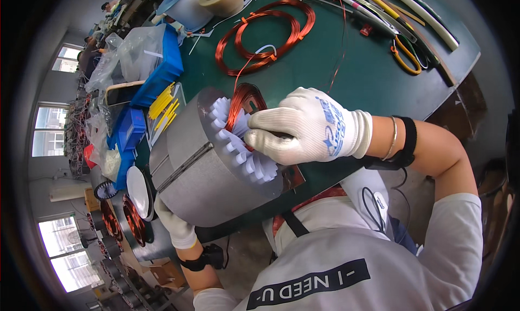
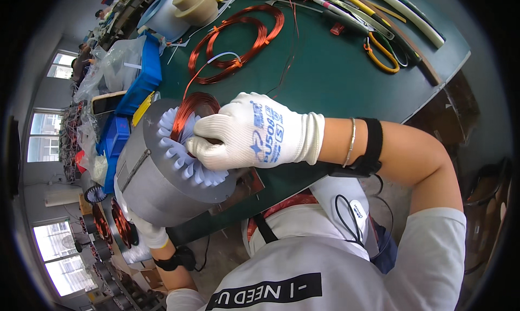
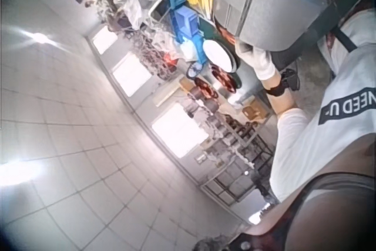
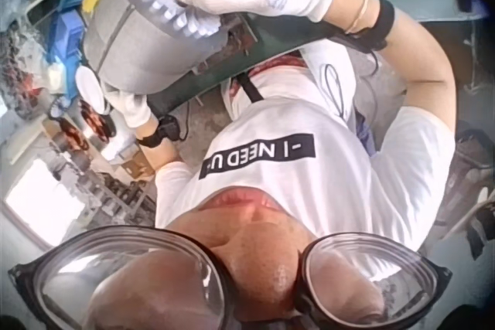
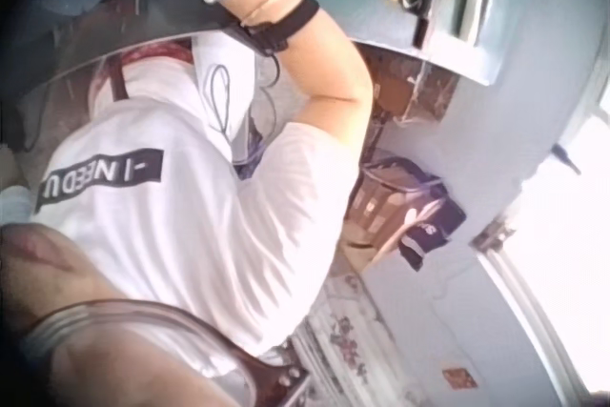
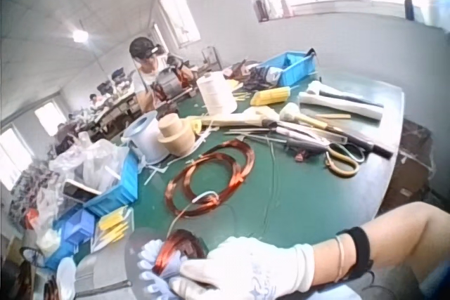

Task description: Manually inserting copper wire coils into a motor stator using a flat tool and spacers.

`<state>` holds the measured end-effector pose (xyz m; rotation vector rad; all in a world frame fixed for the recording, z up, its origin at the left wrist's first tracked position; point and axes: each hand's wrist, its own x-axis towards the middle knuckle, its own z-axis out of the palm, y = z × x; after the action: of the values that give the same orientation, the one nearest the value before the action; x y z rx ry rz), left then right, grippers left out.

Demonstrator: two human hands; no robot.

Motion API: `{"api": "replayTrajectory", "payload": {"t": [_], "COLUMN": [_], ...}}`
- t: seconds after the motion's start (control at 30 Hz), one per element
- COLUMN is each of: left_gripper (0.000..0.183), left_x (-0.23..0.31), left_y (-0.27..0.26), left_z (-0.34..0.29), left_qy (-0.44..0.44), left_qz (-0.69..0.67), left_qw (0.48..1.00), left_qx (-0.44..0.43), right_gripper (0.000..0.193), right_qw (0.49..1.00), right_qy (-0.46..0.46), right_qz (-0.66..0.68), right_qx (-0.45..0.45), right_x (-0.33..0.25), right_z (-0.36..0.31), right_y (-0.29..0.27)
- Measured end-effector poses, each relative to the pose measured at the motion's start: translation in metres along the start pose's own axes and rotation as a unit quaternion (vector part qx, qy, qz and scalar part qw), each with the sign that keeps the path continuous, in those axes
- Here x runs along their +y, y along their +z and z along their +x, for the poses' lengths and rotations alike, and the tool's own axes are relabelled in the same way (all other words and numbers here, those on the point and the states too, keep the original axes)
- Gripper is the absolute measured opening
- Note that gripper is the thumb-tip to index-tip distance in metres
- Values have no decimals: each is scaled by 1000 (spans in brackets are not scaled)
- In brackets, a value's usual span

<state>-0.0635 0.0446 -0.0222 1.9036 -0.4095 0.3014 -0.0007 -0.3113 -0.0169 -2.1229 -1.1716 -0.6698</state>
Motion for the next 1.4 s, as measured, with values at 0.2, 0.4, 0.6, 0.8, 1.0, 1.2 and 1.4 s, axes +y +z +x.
{"api": "replayTrajectory", "payload": {"t": [0.2,0.4,0.6,0.8,1.0,1.2,1.4], "left_gripper": [51,43,41,32,17,20,18], "left_x": [-11,-43,-100,-32,-21,-6,-8], "left_y": [-50,-68,-97,5,36,55,51], "left_z": [7,10,-25,27,33,25,46], "left_qy": [-186,-234,-376,-252,-37,139,182], "left_qz": [-82,-324,-477,-475,-103,76,111], "left_qw": [976,908,794,833,975,963,958], "left_qx": [-72,-125,29,127,193,219,193], "right_gripper": [26,20,13,17,31,31,27], "right_qw": [1000,998,990,995,984,986,991], "right_qy": [-18,7,137,82,62,-35,84], "right_qz": [-16,28,17,-52,-48,-65,-60], "right_qx": [-10,-51,-1,-21,160,153,87], "right_x": [2,8,8,-4,0,5,18], "right_z": [4,17,23,20,12,26,-3], "right_y": [-4,-13,-2,-9,-2,12,21]}}
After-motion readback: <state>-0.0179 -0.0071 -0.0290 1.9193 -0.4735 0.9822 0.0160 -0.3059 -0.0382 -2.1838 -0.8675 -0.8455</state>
